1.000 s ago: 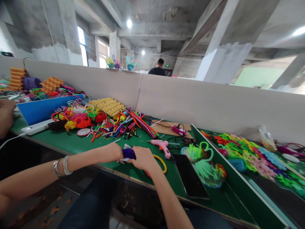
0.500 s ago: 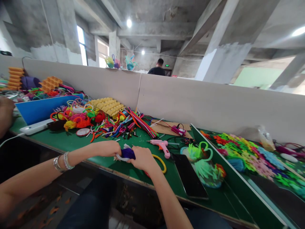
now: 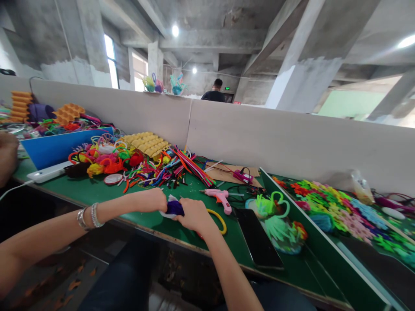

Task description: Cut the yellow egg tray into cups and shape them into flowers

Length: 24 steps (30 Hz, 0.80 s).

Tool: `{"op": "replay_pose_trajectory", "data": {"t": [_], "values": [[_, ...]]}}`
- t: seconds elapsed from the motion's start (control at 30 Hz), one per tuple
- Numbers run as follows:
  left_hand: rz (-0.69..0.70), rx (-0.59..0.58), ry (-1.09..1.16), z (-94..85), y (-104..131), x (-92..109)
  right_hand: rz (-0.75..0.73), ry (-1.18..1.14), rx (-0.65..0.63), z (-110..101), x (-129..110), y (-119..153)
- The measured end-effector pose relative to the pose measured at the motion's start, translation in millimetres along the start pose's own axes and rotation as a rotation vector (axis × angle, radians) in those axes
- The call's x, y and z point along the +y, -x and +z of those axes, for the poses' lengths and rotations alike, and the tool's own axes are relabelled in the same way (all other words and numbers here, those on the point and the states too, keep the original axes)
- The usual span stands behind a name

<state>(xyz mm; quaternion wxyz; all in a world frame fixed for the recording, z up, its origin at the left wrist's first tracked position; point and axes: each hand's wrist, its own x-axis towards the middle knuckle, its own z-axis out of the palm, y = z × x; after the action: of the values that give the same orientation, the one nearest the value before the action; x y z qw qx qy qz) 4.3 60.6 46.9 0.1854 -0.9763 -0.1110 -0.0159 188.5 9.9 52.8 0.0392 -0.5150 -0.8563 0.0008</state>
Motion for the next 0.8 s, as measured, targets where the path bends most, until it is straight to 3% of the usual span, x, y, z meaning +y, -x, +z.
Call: {"op": "replay_pose_trajectory", "data": {"t": [0.37, 0.8], "values": [[-0.067, -0.055, -0.022, -5.9, 6.1, 3.5, -0.002, -0.031, -0.013, 2.7, 4.4, 0.0], [-0.018, -0.092, -0.100, 0.2, -6.5, -0.2, -0.010, 0.014, -0.006, 3.6, 3.2, -0.2]]}}
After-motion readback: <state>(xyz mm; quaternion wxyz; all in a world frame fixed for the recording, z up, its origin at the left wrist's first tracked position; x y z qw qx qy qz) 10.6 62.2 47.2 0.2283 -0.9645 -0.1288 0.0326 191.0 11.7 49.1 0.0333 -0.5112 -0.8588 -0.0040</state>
